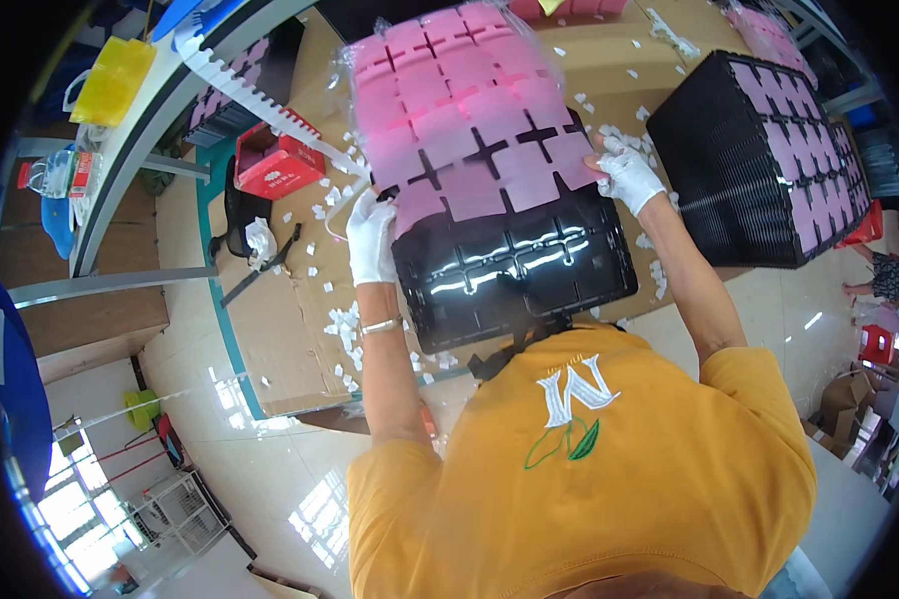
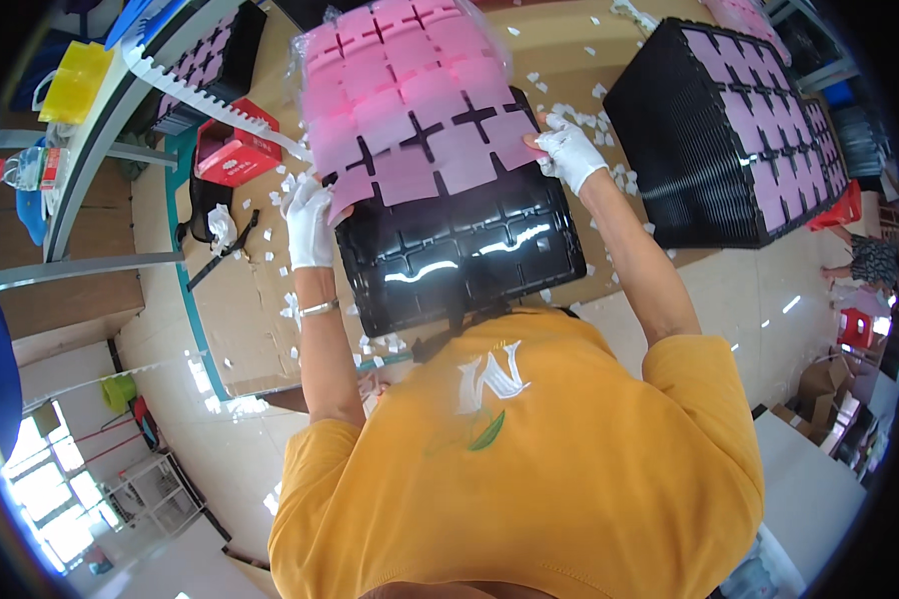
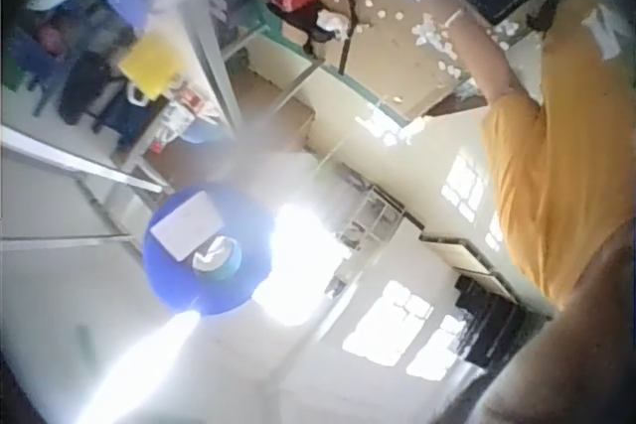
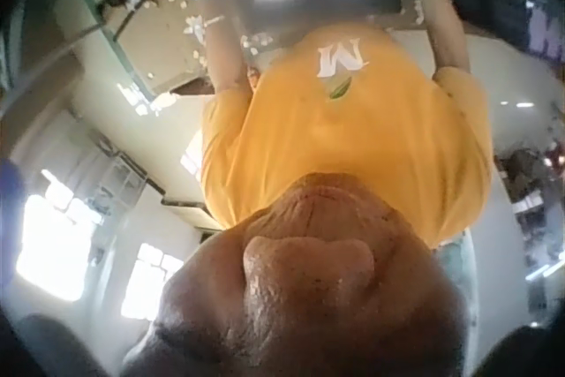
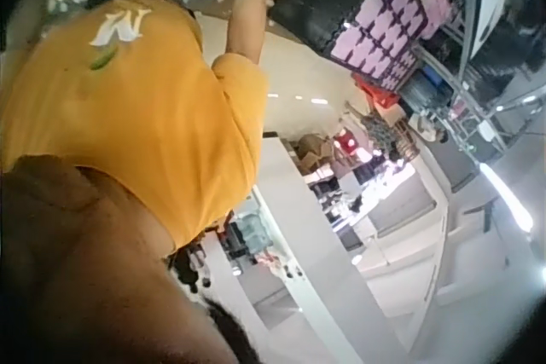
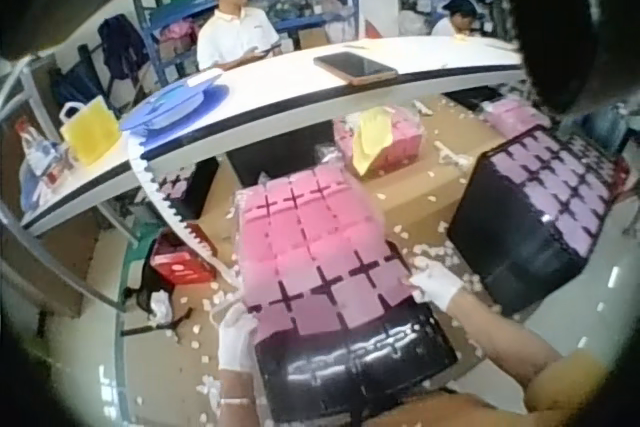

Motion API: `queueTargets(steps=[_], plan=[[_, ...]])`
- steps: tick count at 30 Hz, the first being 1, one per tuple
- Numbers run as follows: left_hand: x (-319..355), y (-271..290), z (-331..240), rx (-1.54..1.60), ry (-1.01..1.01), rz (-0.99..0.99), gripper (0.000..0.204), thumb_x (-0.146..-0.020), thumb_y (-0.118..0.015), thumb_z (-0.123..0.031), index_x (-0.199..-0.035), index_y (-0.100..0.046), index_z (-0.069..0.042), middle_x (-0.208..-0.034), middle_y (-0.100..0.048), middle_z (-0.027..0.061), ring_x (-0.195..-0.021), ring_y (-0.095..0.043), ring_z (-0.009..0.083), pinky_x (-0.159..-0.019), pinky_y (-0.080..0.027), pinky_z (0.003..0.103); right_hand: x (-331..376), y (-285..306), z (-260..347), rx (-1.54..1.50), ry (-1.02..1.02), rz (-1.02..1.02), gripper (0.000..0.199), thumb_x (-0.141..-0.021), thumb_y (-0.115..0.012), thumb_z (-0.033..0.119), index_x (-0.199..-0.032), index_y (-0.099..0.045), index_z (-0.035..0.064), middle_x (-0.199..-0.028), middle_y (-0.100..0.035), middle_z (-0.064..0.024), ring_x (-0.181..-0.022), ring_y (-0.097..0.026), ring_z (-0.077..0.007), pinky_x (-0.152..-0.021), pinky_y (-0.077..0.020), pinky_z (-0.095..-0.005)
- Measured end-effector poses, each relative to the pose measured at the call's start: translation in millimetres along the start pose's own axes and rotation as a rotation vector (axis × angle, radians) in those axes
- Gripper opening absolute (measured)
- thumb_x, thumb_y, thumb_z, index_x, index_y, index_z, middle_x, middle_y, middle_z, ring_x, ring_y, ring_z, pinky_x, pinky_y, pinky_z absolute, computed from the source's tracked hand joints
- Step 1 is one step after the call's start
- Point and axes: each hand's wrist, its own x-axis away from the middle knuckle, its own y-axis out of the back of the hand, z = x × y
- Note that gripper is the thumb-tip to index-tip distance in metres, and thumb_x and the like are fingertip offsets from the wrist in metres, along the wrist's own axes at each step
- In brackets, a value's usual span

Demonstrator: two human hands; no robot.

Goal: The person assembles black plastic trays by placing pink inserts into them. They repeatedly pick up a pink insert, align it with the black tray, and press it into place. The person also removes small white debris from the tray surface during the process.

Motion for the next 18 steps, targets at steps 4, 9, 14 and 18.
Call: queueTargets(steps=[4,9,14,18], plan=[[50,16,21,-0.066,0.045,-0.042,0.052,-0.080,-0.050,-0.002,-0.132,-0.045,0.006,-0.099,-0.062,0.0150,-0.079,-0.066,0.0221,-0.062,-0.059,0.034,49,-7,-8,0.175,0.001,-0.008,0.066,-0.083,-0.070,0.010,-0.140,-0.038,0.0009,-0.072,-0.051,0.0014,-0.054,-0.041,-0.0058,-0.047,-0.0351,-0.0205],[92,27,47,-0.120,0.098,-0.149,0.051,-0.087,-0.056,-0.013,-0.133,-0.044,0.005,-0.092,-0.061,0.0109,-0.075,-0.063,0.0170,-0.058,-0.056,0.029,72,3,-39,0.304,0.076,-0.025,0.065,-0.084,-0.067,0.009,-0.141,-0.037,0.0012,-0.064,-0.046,0.0038,-0.054,-0.041,-0.0059,-0.050,-0.0345,-0.0207],[115,1,13,-0.325,0.216,-0.238,0.067,-0.088,-0.066,-0.031,-0.139,-0.039,0.003,-0.088,-0.060,0.0059,-0.064,-0.057,0.0098,-0.049,-0.046,0.023,93,1,-42,0.272,0.036,-0.078,0.067,-0.085,-0.066,0.011,-0.143,-0.035,0.0022,-0.066,-0.047,0.0035,-0.057,-0.042,-0.0060,-0.056,-0.0385,-0.0204],[124,0,19,-0.427,0.127,-0.154,0.071,-0.079,-0.069,-0.013,-0.139,-0.037,0.006,-0.077,-0.062,0.0066,-0.065,-0.057,0.0096,-0.055,-0.049,0.024,105,1,-43,0.325,0.051,-0.092,0.068,-0.084,-0.066,0.013,-0.144,-0.034,0.0040,-0.067,-0.050,0.0003,-0.061,-0.048,-0.0095,-0.061,-0.0431,-0.0240]])
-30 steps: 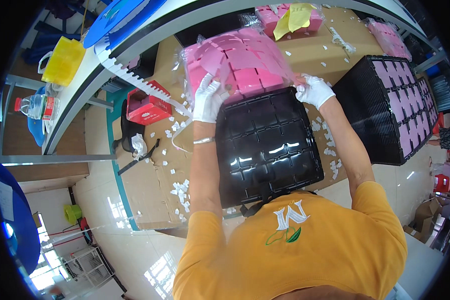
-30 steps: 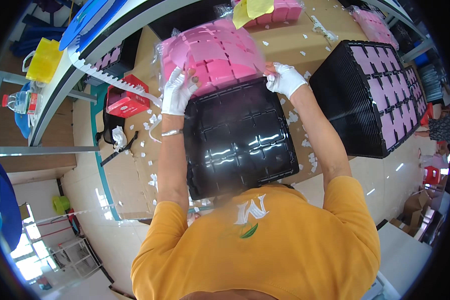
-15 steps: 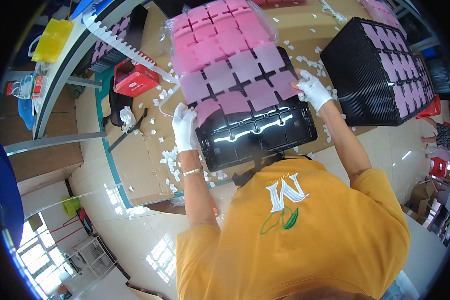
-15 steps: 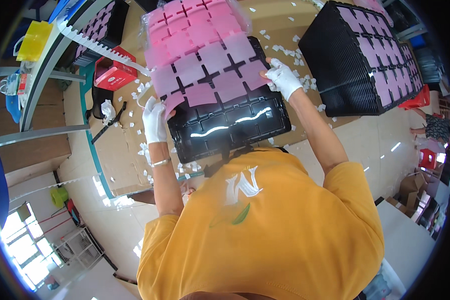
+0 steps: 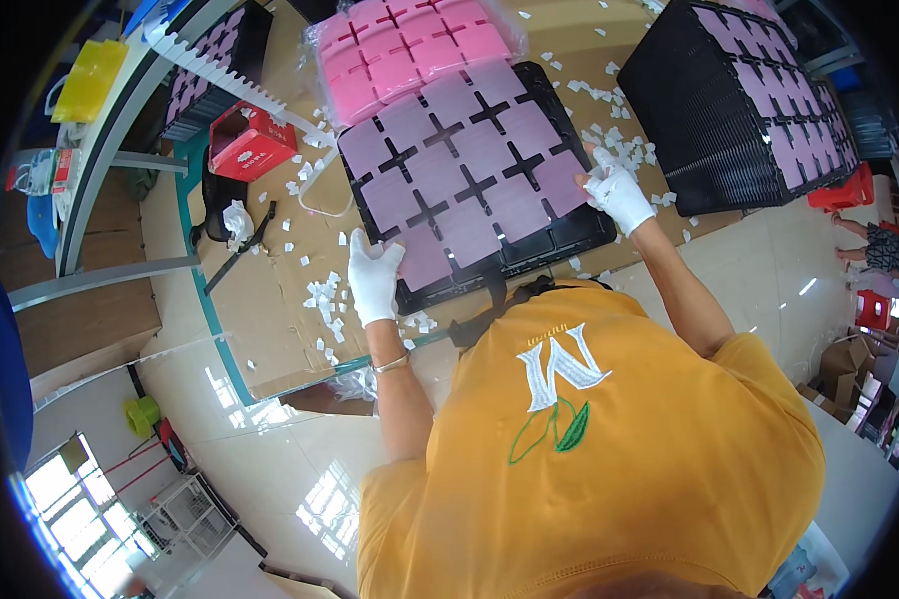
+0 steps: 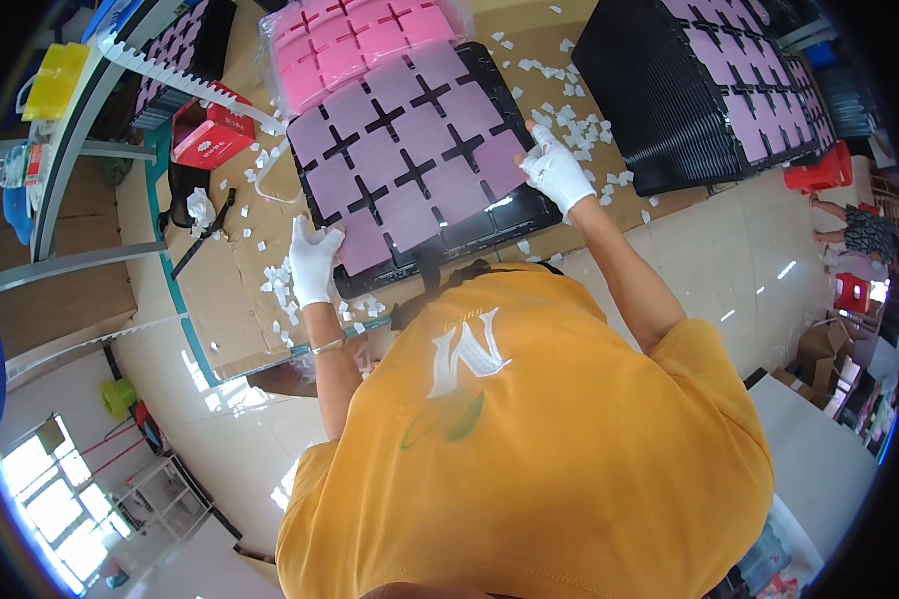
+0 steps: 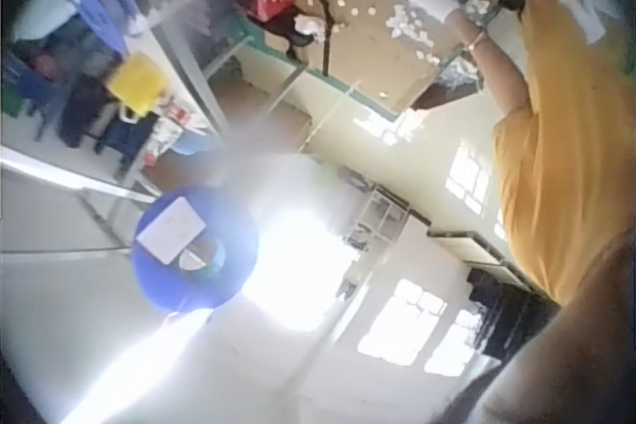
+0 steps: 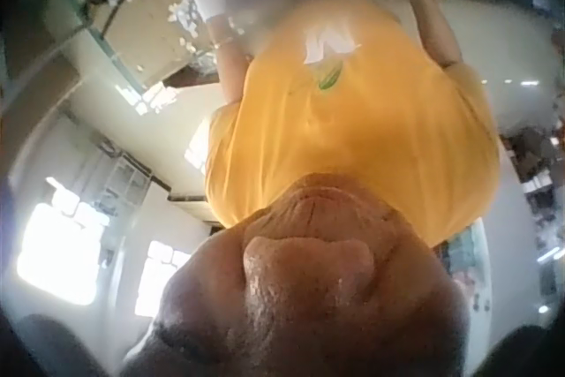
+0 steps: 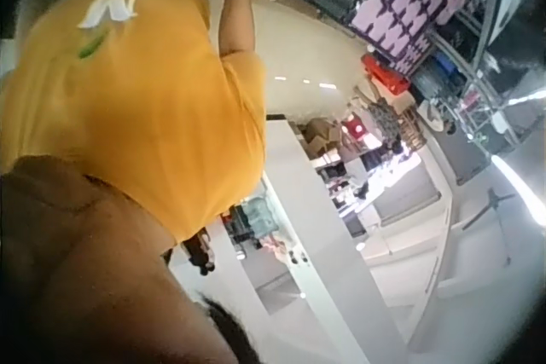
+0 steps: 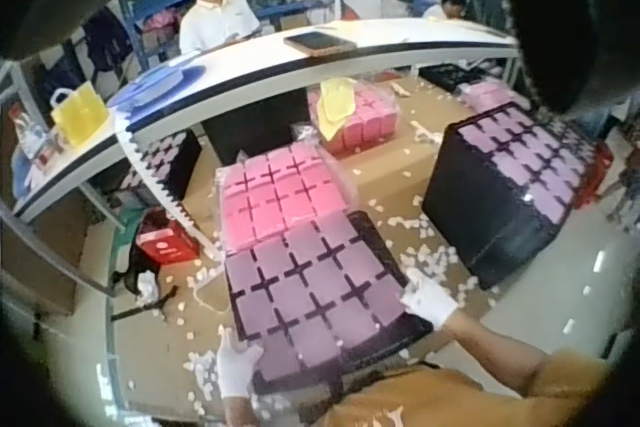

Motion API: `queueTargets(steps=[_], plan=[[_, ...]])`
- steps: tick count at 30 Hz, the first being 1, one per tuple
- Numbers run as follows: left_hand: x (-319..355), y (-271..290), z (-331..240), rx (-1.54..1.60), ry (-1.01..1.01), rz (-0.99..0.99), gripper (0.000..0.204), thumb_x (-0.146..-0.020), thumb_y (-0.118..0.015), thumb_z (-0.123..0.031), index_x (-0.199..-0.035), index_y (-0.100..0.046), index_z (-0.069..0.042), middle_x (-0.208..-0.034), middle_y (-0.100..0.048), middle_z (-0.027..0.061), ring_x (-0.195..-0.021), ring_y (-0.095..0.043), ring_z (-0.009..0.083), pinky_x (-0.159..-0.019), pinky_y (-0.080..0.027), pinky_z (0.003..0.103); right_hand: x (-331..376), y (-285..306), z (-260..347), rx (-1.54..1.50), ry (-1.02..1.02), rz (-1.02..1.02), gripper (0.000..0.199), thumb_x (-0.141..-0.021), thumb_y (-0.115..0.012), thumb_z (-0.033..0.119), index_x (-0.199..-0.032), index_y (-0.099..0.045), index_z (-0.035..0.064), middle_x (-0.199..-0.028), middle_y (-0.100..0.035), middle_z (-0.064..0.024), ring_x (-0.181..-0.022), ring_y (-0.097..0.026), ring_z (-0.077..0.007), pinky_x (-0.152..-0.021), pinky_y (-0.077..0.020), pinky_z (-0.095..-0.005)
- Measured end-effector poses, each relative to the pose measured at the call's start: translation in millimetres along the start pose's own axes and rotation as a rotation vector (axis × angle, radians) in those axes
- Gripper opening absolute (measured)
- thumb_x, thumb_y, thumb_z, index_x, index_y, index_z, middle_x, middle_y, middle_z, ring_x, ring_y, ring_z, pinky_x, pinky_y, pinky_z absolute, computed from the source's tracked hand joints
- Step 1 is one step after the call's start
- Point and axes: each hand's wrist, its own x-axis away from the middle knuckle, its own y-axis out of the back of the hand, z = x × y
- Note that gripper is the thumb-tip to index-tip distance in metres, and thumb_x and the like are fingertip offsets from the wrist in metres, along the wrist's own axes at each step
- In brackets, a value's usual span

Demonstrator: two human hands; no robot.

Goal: The person assembles black plastic trays by placing pink inserts into them. They repeatedly pick up a pink insert, align it with the black tray, and press it into place. The person also removes small white debris from the tray surface during the process.

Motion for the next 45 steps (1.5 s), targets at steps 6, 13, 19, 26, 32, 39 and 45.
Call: queueTargets(steps=[6,13,19,26,32,39,45], plan=[[-7,-5,9,-0.315,-0.149,-0.076,0.067,-0.075,-0.066,-0.010,-0.136,-0.042,0.004,-0.074,-0.067,0.0100,-0.067,-0.064,0.0199,-0.069,-0.052,0.034,7,3,-22,0.448,0.194,-0.086,0.064,-0.085,-0.062,0.018,-0.143,-0.038,0.0082,-0.071,-0.059,-0.0101,-0.065,-0.057,-0.0241,-0.071,-0.0473,-0.0327],[7,-14,-16,-0.597,-0.121,-0.089,0.060,-0.078,-0.064,-0.015,-0.133,-0.047,-0.002,-0.076,-0.068,0.0123,-0.072,-0.066,0.0291,-0.073,-0.051,0.040,17,3,-41,0.612,0.182,-0.159,0.064,-0.086,-0.063,0.020,-0.144,-0.037,0.0112,-0.074,-0.059,-0.0113,-0.068,-0.057,-0.0229,-0.072,-0.0479,-0.0319],[0,-13,-14,-0.680,-0.127,-0.065,0.061,-0.078,-0.066,-0.019,-0.133,-0.048,-0.001,-0.080,-0.068,0.0131,-0.074,-0.066,0.0265,-0.074,-0.051,0.037,25,0,-46,0.655,0.204,-0.190,0.063,-0.086,-0.063,0.020,-0.143,-0.038,0.0110,-0.079,-0.061,-0.0137,-0.074,-0.059,-0.0267,-0.074,-0.0482,-0.0352],[7,-8,-12,-0.652,-0.124,-0.058,0.059,-0.080,-0.063,-0.020,-0.133,-0.047,-0.003,-0.074,-0.067,0.0124,-0.074,-0.066,0.0310,-0.073,-0.051,0.042,28,1,-35,0.781,0.093,-0.091,0.066,-0.086,-0.056,0.028,-0.145,-0.033,0.0112,-0.093,-0.067,-0.0201,-0.087,-0.063,-0.0389,-0.081,-0.0487,-0.0422],[7,-7,-10,-0.698,-0.122,-0.055,0.056,-0.080,-0.063,-0.020,-0.132,-0.047,-0.004,-0.078,-0.067,0.0124,-0.075,-0.066,0.0316,-0.071,-0.051,0.043,26,-2,-39,0.787,0.089,-0.132,0.065,-0.084,-0.062,0.021,-0.143,-0.036,0.0106,-0.087,-0.063,-0.0168,-0.083,-0.061,-0.0332,-0.079,-0.0481,-0.0384],[13,-10,-10,-0.850,-0.168,-0.081,0.054,-0.081,-0.065,-0.019,-0.130,-0.048,-0.005,-0.084,-0.067,0.0121,-0.079,-0.066,0.0319,-0.071,-0.052,0.043,31,-3,-36,0.901,0.075,-0.114,0.067,-0.086,-0.060,0.025,-0.145,-0.033,0.0105,-0.088,-0.065,-0.0183,-0.085,-0.062,-0.0358,-0.080,-0.0481,-0.0398],[12,-7,-6,-0.868,-0.210,-0.074,0.054,-0.080,-0.066,-0.015,-0.130,-0.047,-0.005,-0.084,-0.066,0.0121,-0.080,-0.066,0.0320,-0.071,-0.052,0.043,45,-4,-22,0.917,0.050,-0.089,0.068,-0.086,-0.058,0.028,-0.146,-0.030,0.0125,-0.099,-0.065,-0.0220,-0.092,-0.062,-0.0395,-0.084,-0.0480,-0.0434]])
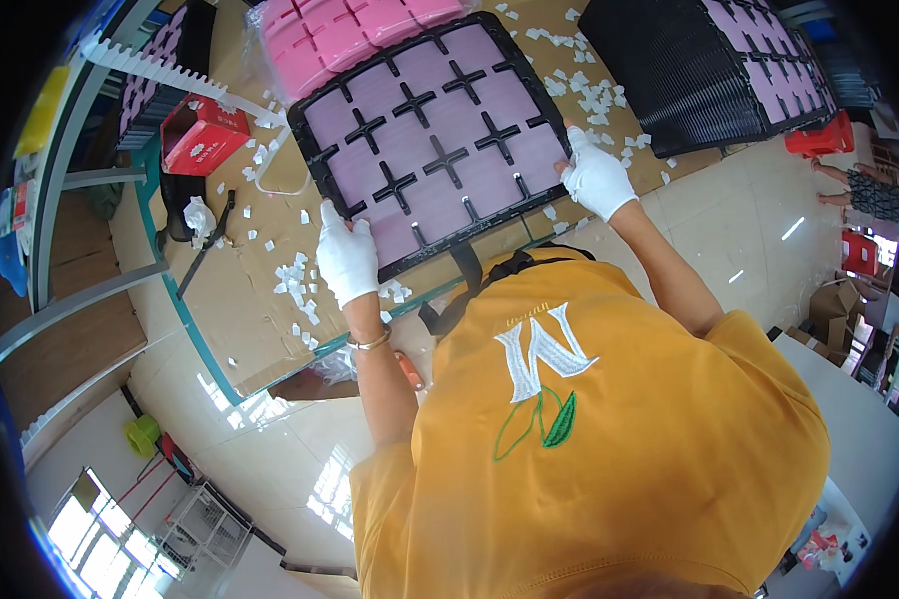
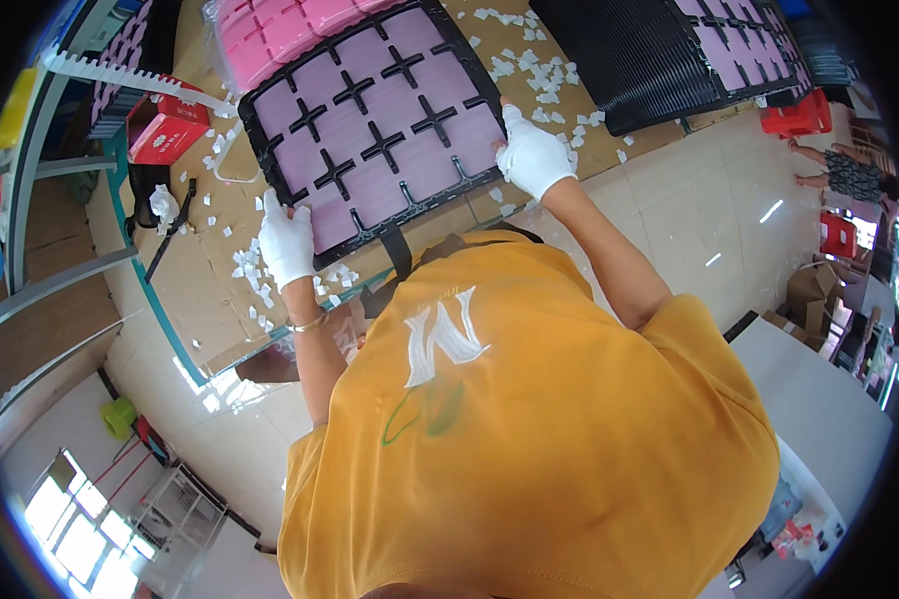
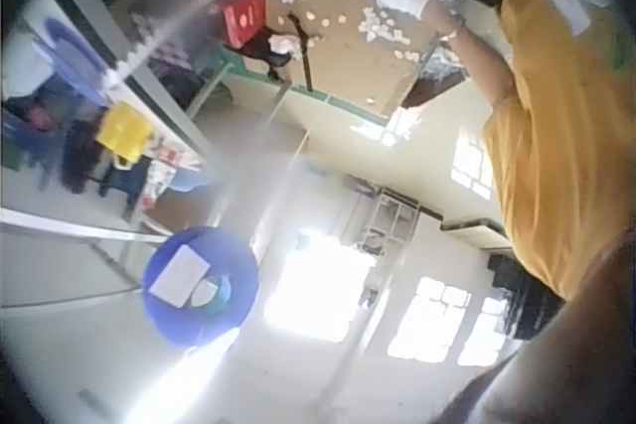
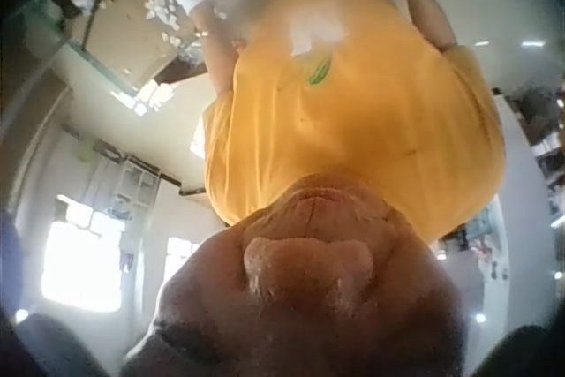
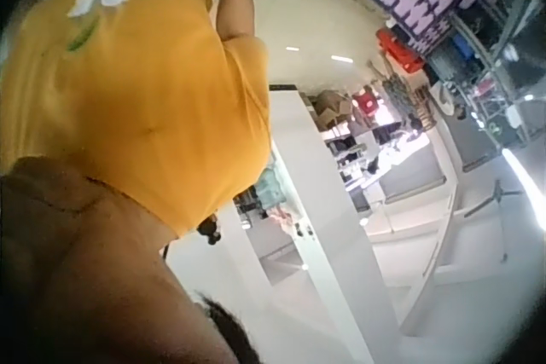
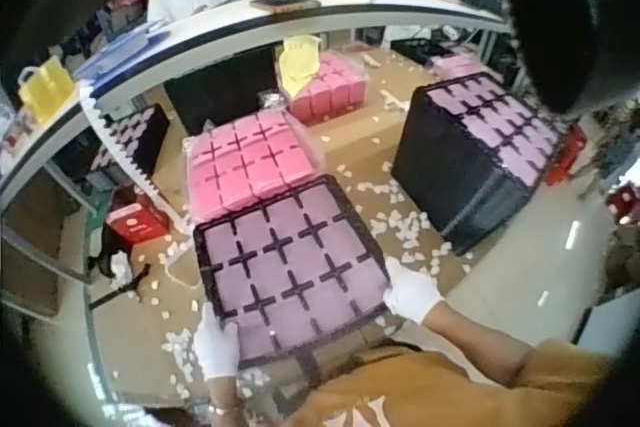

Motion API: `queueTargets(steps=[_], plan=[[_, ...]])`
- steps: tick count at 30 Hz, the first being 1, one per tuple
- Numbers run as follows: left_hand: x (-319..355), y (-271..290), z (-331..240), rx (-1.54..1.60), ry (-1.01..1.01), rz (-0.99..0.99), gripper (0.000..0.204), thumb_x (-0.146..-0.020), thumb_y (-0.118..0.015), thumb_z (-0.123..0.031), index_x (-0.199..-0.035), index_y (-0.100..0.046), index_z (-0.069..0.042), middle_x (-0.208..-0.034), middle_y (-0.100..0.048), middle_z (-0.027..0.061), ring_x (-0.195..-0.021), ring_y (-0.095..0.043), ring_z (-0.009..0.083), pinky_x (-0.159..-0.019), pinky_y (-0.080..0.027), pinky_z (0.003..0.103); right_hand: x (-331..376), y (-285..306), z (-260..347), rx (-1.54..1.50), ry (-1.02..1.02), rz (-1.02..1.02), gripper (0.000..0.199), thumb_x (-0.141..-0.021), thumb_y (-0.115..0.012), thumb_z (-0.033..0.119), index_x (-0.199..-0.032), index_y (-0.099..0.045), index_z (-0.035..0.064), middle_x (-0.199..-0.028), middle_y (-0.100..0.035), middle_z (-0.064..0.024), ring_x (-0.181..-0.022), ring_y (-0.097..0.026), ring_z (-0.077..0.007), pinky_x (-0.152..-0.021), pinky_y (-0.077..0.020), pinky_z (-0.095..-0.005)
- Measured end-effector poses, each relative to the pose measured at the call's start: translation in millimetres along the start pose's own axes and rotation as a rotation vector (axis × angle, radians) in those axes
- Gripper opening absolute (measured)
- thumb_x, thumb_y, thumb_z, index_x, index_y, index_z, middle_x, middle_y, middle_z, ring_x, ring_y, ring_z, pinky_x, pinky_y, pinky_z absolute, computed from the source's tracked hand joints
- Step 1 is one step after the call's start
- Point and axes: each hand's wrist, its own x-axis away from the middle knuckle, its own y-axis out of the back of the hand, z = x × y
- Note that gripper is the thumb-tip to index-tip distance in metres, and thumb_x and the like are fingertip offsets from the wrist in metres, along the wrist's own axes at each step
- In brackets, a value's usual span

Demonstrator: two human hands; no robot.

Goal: The person assembles black plastic trays by placing pink inserts into them. They repeatedly pick up a pink insert, align it with the black tray, and press it into place. The person also removes small white debris from the tray surface during the process.

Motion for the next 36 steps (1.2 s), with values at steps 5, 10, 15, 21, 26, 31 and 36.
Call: queueTargets(steps=[5,10,15,21,26,31,36], plan=[[12,11,5,-0.095,0.016,-0.081,0.053,-0.080,-0.066,-0.017,-0.128,-0.048,-0.005,-0.092,-0.064,0.0147,-0.078,-0.064,0.0342,-0.070,-0.051,0.045,17,2,-20,0.154,0.085,-0.135,0.055,-0.086,-0.060,0.029,-0.136,-0.045,0.0103,-0.104,-0.065,-0.0213,-0.091,-0.063,-0.0393,-0.083,-0.0487,-0.0453],[40,14,40,-0.265,-0.267,-0.422,0.036,-0.083,-0.061,-0.020,-0.116,-0.059,-0.005,-0.102,-0.062,0.0183,-0.094,-0.059,0.0361,-0.083,-0.046,0.046,43,30,-38,0.428,0.230,-0.246,0.038,-0.086,-0.061,0.034,-0.112,-0.063,0.0062,-0.098,-0.065,-0.0142,-0.092,-0.063,-0.0324,-0.077,-0.0496,-0.0401],[60,15,9,-0.325,-0.537,-0.129,0.052,-0.085,-0.055,-0.050,-0.124,-0.060,-0.016,-0.140,-0.040,0.0195,-0.132,-0.028,0.0481,-0.109,-0.015,0.062,46,25,-8,0.376,0.672,-0.402,0.053,-0.080,-0.061,0.048,-0.114,-0.064,0.0071,-0.124,-0.052,-0.0173,-0.119,-0.042,-0.0394,-0.096,-0.0341,-0.0573],[51,-23,15,-0.389,-0.598,-0.094,0.058,-0.088,-0.046,-0.055,-0.133,-0.055,-0.020,-0.148,-0.033,0.0171,-0.139,-0.018,0.0460,-0.111,-0.010,0.060,18,-13,2,0.309,0.671,-0.293,0.056,-0.082,-0.056,0.055,-0.118,-0.066,0.0134,-0.138,-0.045,-0.0181,-0.131,-0.032,-0.0424,-0.104,-0.0262,-0.0611],[58,-19,27,-0.414,-0.515,-0.116,0.055,-0.089,-0.047,-0.052,-0.132,-0.056,-0.018,-0.148,-0.034,0.0173,-0.135,-0.025,0.0463,-0.110,-0.012,0.062,15,-12,-17,0.362,0.540,-0.399,0.058,-0.080,-0.059,0.053,-0.117,-0.065,0.0094,-0.136,-0.048,-0.0186,-0.129,-0.035,-0.0422,-0.104,-0.0259,-0.0602],[68,-15,39,-0.441,-0.443,-0.168,0.056,-0.082,-0.057,-0.050,-0.127,-0.058,-0.015,-0.144,-0.038,0.0181,-0.131,-0.031,0.0468,-0.109,-0.014,0.063,18,-14,-14,0.421,0.505,-0.388,0.063,-0.080,-0.057,0.053,-0.118,-0.063,0.0033,-0.137,-0.046,-0.0196,-0.129,-0.035,-0.0415,-0.102,-0.0270,-0.0599],[63,3,7,-0.336,-0.488,-0.106,0.054,-0.077,-0.065,-0.047,-0.122,-0.060,-0.019,-0.139,-0.041,0.0170,-0.131,-0.030,0.0471,-0.106,-0.019,0.065,17,-18,-3,0.339,0.703,-0.377,0.059,-0.085,-0.050,0.055,-0.122,-0.061,0.0093,-0.136,-0.045,-0.0213,-0.126,-0.035,-0.0462,-0.101,-0.0257,-0.0632]])
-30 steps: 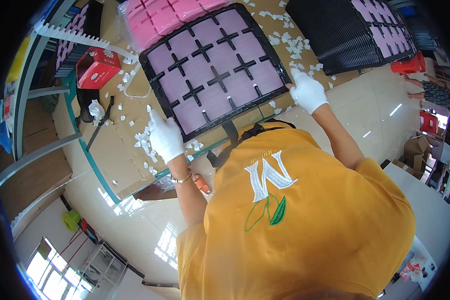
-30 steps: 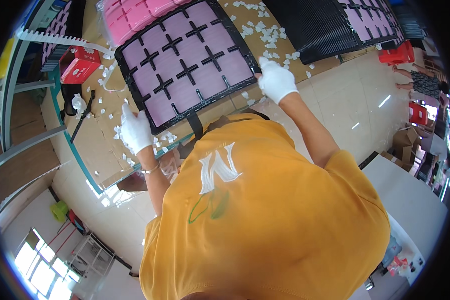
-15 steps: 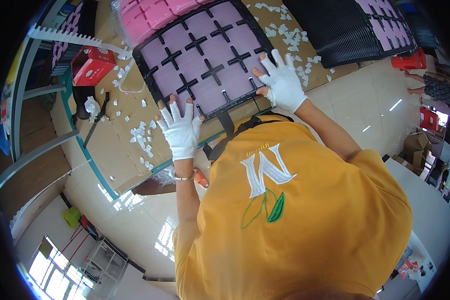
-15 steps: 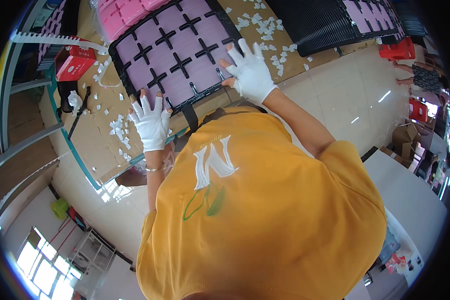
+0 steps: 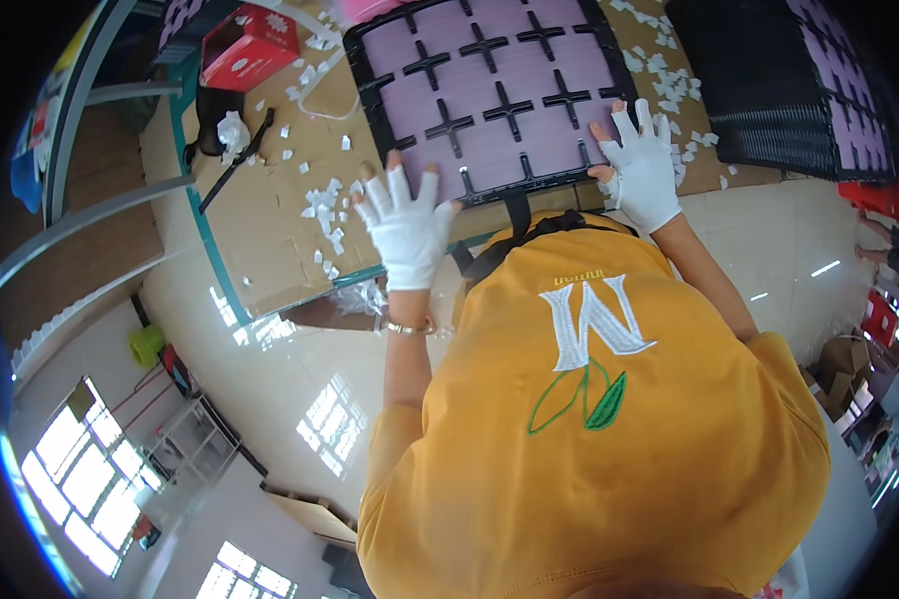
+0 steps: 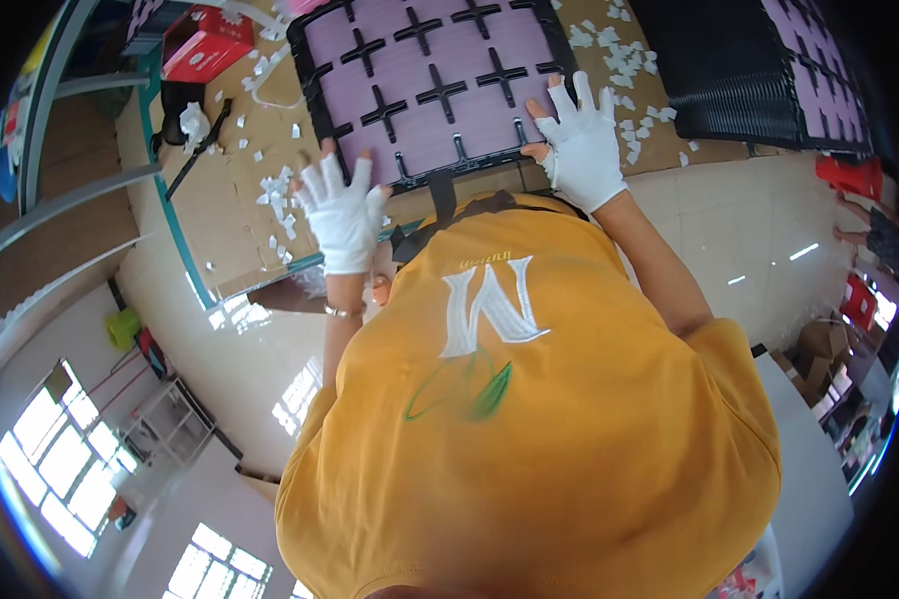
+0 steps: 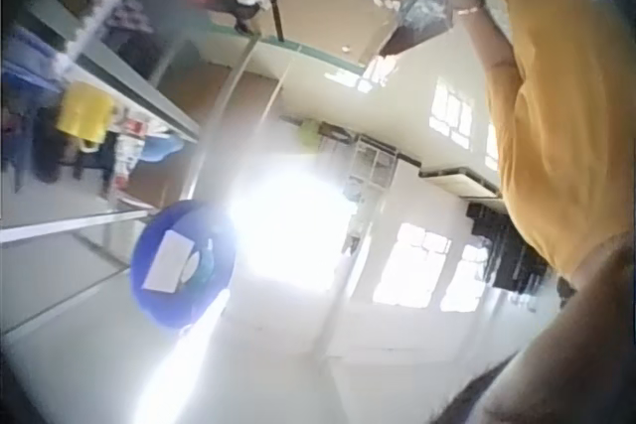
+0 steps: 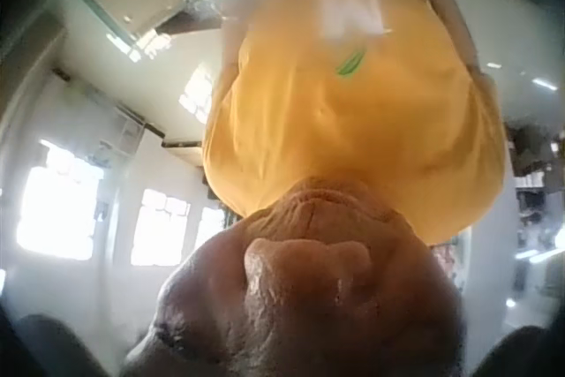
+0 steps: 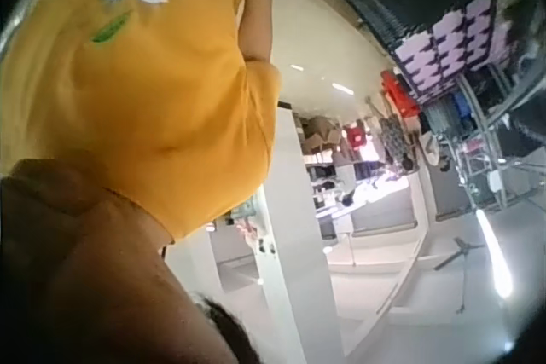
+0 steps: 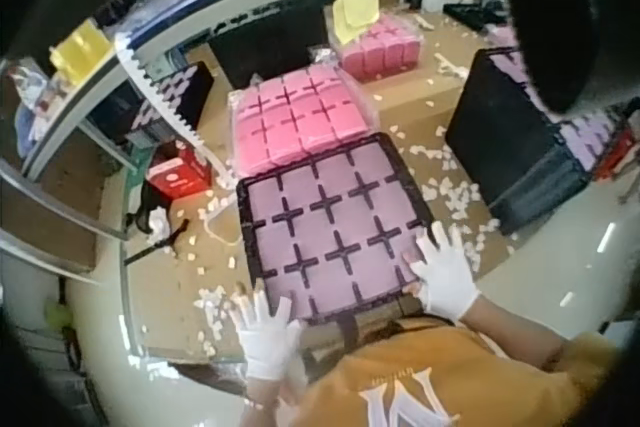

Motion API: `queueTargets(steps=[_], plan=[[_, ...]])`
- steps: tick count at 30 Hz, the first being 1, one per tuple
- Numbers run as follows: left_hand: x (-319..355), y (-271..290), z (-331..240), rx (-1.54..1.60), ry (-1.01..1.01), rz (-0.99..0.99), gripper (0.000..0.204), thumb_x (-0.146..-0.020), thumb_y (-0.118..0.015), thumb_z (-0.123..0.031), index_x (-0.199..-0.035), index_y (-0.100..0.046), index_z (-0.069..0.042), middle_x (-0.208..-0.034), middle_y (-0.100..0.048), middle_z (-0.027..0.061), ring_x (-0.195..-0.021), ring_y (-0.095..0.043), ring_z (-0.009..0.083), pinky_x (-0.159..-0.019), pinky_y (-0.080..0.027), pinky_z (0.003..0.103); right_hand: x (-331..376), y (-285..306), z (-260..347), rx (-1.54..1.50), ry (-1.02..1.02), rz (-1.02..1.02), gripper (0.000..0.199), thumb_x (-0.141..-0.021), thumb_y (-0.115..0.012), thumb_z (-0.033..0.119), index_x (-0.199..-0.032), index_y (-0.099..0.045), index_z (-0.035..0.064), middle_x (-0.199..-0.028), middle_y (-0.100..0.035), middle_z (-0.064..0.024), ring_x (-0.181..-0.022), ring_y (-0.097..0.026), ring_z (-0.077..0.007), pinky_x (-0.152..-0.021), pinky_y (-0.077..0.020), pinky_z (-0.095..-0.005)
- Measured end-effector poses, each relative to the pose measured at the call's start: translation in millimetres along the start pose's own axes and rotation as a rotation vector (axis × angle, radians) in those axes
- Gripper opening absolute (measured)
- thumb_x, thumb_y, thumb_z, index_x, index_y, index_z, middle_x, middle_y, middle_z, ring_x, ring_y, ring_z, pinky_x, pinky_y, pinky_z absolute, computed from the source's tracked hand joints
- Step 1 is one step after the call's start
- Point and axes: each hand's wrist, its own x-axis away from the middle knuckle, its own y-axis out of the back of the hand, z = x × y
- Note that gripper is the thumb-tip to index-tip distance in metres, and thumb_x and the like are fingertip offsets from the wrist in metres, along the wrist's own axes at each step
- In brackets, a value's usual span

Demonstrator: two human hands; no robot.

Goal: The person assembles black plastic trays by placing pink inserts into them. They repeatedly pick up a pink insert, align it with the black tray, and press it into place. The person also removes small white debris from the tray surface during the process.

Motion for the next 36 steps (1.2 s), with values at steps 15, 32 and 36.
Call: queueTargets(steps=[15,32,36], plan=[[-121,-12,40,-0.029,-0.025,-0.120,0.063,-0.091,-0.048,-0.047,-0.135,-0.046,-0.002,-0.141,-0.043,0.0176,-0.133,-0.035,0.0348,-0.109,-0.019,0.061,-125,8,-43,0.147,0.077,-0.073,0.059,-0.087,-0.051,0.051,-0.122,-0.057,0.0033,-0.129,-0.051,-0.0144,-0.125,-0.038,-0.0381,-0.103,-0.0278,-0.0551],[-178,-32,56,-0.335,-0.159,-0.041,0.062,-0.091,-0.041,-0.057,-0.126,-0.058,-0.009,-0.134,-0.053,0.0060,-0.132,-0.036,0.0351,-0.109,-0.013,0.064,-172,-16,-74,0.338,0.066,0.160,0.065,-0.091,-0.041,0.059,-0.127,-0.060,0.0073,-0.142,-0.047,-0.0090,-0.138,-0.028,-0.0317,-0.112,-0.0184,-0.0531],[-178,-31,58,-0.334,-0.127,-0.089,0.055,-0.091,-0.045,-0.055,-0.116,-0.063,-0.009,-0.128,-0.057,0.0074,-0.128,-0.039,0.0351,-0.106,-0.020,0.064,-170,-9,-72,0.379,-0.003,0.132,0.065,-0.091,-0.042,0.058,-0.123,-0.061,0.0055,-0.139,-0.049,-0.0105,-0.136,-0.030,-0.0307,-0.110,-0.0216,-0.0503]])
